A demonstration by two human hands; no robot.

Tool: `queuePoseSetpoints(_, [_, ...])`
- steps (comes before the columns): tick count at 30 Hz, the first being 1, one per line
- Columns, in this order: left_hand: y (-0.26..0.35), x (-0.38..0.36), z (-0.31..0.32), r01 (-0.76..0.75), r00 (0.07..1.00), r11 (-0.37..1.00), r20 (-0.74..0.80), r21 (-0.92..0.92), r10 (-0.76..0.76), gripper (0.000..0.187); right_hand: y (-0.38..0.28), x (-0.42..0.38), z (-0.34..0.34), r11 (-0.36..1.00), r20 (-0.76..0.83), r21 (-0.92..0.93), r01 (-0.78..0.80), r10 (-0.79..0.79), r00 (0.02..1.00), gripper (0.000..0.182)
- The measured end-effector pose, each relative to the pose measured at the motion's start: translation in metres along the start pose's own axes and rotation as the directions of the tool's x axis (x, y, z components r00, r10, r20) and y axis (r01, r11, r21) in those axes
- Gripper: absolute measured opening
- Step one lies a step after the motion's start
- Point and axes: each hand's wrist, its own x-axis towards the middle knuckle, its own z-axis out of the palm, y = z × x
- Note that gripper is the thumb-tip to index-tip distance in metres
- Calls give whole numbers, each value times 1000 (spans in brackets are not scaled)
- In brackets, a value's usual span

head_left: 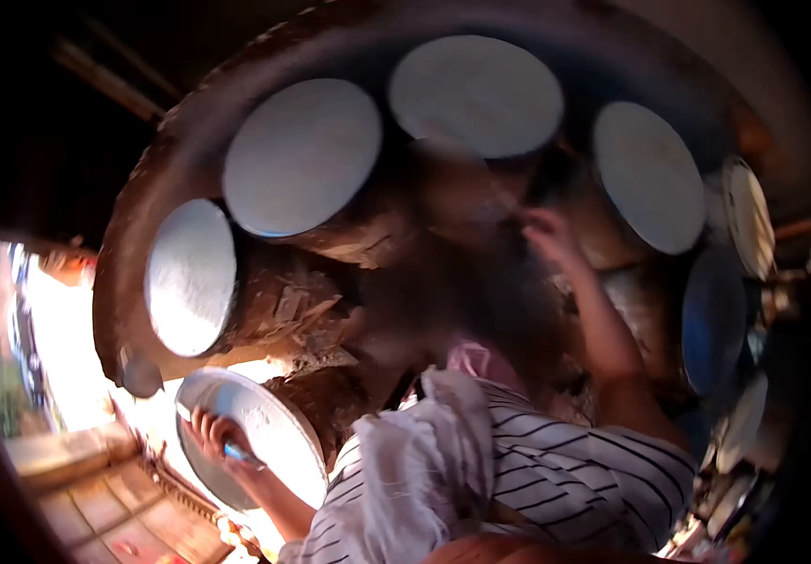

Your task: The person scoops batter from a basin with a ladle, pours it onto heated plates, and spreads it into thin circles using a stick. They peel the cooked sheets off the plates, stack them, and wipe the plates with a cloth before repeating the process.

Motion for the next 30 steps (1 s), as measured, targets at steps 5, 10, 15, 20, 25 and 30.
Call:
queuePoseSetpoints(5, [125,0,-139,38,636,849,-668,527,386,23,0,-58,37,997,-93,18,70,-68,993,34])
queuePoseSetpoints(10, [41,14,-183,540,431,249,-518,804,739,7,10,-59,-47,998,-371,-26,65,-70,926,27])
queuePoseSetpoints(15, [-147,66,-116,270,602,-250,40,930,798,25,52,-53,-235,974,-695,-224,-44,-127,708,20])
queuePoseSetpoints(20, [-467,114,-89,-79,980,-145,51,986,-193,39,109,10,-398,889,-796,-376,-260,-167,582,18])
queuePoseSetpoints(25, [-776,125,-58,-812,496,-205,461,546,-736,39,149,61,-464,885,-756,-380,-269,-130,642,19])
queuePoseSetpoints(30, [-897,150,-97,-787,604,-504,278,357,-746,37,147,67,-462,898,-744,-381,-219,-157,650,19])
